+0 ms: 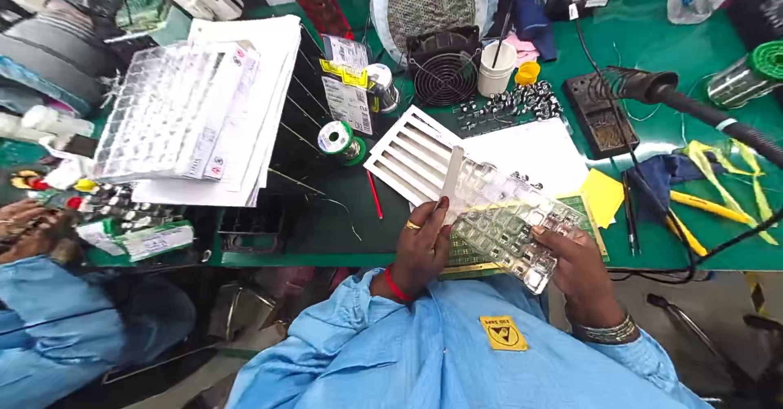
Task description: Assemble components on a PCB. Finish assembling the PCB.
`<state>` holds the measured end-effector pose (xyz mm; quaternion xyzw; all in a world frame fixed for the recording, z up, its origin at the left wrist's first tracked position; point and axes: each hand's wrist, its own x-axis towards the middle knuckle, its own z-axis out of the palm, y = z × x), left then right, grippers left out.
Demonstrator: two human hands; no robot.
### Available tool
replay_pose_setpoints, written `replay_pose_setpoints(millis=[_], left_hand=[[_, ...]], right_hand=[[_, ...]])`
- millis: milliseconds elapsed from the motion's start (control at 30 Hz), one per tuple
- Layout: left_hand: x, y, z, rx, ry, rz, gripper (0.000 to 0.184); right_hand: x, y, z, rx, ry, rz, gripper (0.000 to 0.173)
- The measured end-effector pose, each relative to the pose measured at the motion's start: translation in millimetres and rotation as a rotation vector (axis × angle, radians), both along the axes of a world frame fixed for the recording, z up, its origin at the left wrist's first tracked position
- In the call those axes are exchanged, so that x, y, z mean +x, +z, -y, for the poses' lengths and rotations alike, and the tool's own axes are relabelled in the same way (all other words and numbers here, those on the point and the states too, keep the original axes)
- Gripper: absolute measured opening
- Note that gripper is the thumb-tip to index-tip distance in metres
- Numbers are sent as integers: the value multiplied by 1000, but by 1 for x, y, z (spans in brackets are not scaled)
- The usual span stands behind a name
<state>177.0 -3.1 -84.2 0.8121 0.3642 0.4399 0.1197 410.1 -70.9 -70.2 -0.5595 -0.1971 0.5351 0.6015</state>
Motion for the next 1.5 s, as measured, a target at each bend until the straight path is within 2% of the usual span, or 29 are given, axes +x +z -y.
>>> replay_pose_setpoints(millis=[333, 600, 1167, 1500], left_hand=[[-3, -1, -4, -80, -20, 32, 36], [-4, -2, -6, -83, -16, 16, 35], [-9, -1, -8, -86, -26, -1, 36], [-12, -3, -9, -43, -147, 58, 30]], right_hand=[[5, 1, 17, 4, -31, -45, 20], [-3, -2, 34, -3, -117, -67, 22], [-10, -1, 47, 13, -153, -101, 22], [-5, 6, 38, -5, -137, -46, 21]])
